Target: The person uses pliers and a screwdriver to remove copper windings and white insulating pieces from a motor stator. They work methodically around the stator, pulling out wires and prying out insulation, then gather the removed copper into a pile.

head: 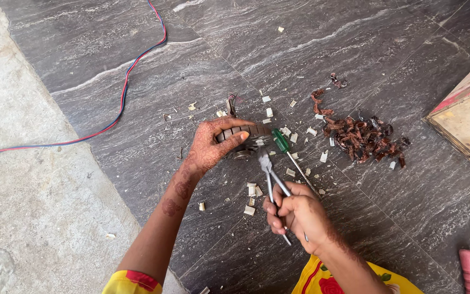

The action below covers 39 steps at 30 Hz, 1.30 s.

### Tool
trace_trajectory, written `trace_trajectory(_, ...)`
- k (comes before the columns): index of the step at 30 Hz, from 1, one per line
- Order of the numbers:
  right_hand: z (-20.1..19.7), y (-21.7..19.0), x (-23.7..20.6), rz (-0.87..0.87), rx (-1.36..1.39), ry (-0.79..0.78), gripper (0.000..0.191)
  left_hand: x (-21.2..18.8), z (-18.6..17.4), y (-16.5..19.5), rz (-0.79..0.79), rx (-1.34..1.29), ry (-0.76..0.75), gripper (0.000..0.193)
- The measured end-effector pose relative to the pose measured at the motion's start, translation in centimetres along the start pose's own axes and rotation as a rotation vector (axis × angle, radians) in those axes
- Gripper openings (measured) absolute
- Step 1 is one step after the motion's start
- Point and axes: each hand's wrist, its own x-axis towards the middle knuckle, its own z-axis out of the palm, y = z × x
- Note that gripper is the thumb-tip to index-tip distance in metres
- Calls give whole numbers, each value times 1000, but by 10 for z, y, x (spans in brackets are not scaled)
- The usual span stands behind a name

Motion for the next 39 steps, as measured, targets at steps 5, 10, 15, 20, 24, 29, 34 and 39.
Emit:
trace_trajectory(5, 0, -1, 16, -137, -500, 131, 19, 2, -1, -2, -53, 32, 6, 37)
trace_trajectory(10, 9, -4, 13, -62, -585, 63, 37, -1, -2, -3, -77, -40, 18, 37)
trace_trajectory(15, 17, -14, 7, 27, -216, -30, 39, 0, -3, -5, -4, -8, 3, 38)
trace_trajectory(20, 18, -21, 13, 60, -50, -91, 42, -2, -5, -3, -28, -21, -19, 39)
trace_trajectory(24, 12, -17, 18, 62, 183, -158, 38, -4, -7, -1, -65, -31, -20, 39)
trace_trajectory(29, -4, -8, 28, 42, 241, -166, 34, -5, -11, -4, -85, -97, -27, 40)
trace_trajectory(34, -25, -7, 37, 60, 146, -173, 25, -4, -15, -13, -87, -192, -54, 41)
trace_trajectory(39, -26, -5, 35, 36, 120, -83, 31, 11, -22, -14, -100, -101, -120, 39)
